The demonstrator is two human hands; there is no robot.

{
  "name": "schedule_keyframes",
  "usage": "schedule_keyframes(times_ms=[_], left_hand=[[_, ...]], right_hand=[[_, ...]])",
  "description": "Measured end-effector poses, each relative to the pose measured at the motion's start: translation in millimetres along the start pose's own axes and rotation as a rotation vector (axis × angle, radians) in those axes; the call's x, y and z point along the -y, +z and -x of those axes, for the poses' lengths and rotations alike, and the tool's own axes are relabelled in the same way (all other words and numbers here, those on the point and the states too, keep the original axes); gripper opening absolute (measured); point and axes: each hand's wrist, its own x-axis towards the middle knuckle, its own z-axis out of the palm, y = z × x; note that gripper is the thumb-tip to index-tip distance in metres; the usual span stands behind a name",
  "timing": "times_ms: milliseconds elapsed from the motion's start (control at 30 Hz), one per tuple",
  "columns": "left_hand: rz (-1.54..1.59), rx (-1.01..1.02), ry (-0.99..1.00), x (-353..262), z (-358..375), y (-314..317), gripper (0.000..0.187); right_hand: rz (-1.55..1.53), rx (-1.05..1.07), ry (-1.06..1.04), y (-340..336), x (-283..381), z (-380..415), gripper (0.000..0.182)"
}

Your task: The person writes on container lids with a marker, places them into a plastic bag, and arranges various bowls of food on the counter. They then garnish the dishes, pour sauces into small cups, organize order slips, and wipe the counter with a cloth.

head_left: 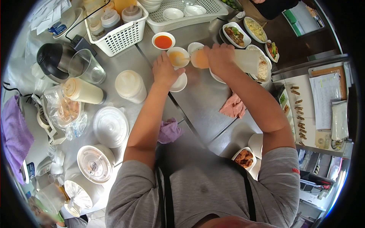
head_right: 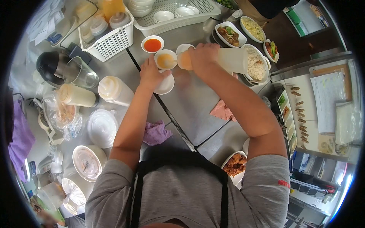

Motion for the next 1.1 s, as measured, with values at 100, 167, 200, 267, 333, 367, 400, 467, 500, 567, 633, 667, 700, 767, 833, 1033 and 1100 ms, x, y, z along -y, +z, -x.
schedule_keyframes(times_ms=[100,167,200,267,333,367,400,467,500,567,633,667,700,767,833,1033,1100], left_hand=[[-0.012,-0.001,0.003,1.7,0.7,0.5,0.084],[-0.014,0.0,-0.002,1.3,1.6,0.4,0.084],[-0.015,0.001,-0.005,1.1,1.9,0.4,0.084],[-0.014,0.01,-0.016,0.9,1.9,0.5,0.083],[-0.016,0.014,-0.021,0.6,1.9,0.6,0.083],[-0.018,0.014,-0.02,0.4,1.8,0.8,0.083],[-0.02,0.013,-0.019,0.2,1.8,0.9,0.082],[-0.013,0.035,-0.034,-3.1,2.2,-2.4,0.082],[-0.009,0.046,-0.041,-4.3,2.2,-3.7,0.081],[-0.008,0.043,-0.038,-3.8,1.7,-3.1,0.08],[-0.007,0.044,-0.036,-3.4,1.1,-1.6,0.079],[-0.006,0.046,-0.035,-3.3,0.8,-0.8,0.08],[-0.005,0.047,-0.035,-3.2,0.3,-0.1,0.08],[-0.001,0.044,-0.032,-2.3,0.1,1.5,0.08],[0.001,0.04,-0.029,-1.8,-0.6,1.9,0.08],[0.01,0.05,-0.039,-2.9,0.8,0.6,0.081],[0.009,0.044,-0.029,-0.8,-0.6,3.9,0.081]], right_hand=[[0.017,-0.005,-0.021,-0.9,-1.6,-2.2,0.031],[0.021,0.0,-0.027,-2.0,-2.0,-2.6,0.031],[0.019,0.002,-0.029,-3.0,-1.9,-2.8,0.031],[0.015,0.011,-0.034,-4.3,-2.0,-3.2,0.032],[0.009,0.023,-0.041,-4.8,-2.2,-3.9,0.032],[0.006,0.024,-0.039,-4.7,-2.0,-4.1,0.032],[0.003,0.025,-0.037,-4.5,-1.8,-4.5,0.032],[-0.018,0.03,-0.032,-5.2,-1.7,-4.6,0.033],[-0.036,0.035,-0.029,-6.3,-1.9,-4.3,0.033],[-0.062,0.049,-0.027,-7.1,-2.6,-4.1,0.037],[-0.076,0.066,-0.03,-6.8,-4.2,-3.8,0.042],[-0.092,0.071,-0.007,-4.8,-4.7,-4.0,0.046],[-0.109,0.075,0.015,-1.5,-4.8,-4.6,0.05],[-0.14,0.104,0.062,0.7,-7.0,-3.8,0.051],[-0.166,0.152,0.11,-0.2,-10.8,-1.7,0.047],[-0.125,0.246,0.185,-10.1,-22.0,0.6,0.05],[-0.061,0.253,0.175,-10.5,-22.5,-2.3,0.048]])
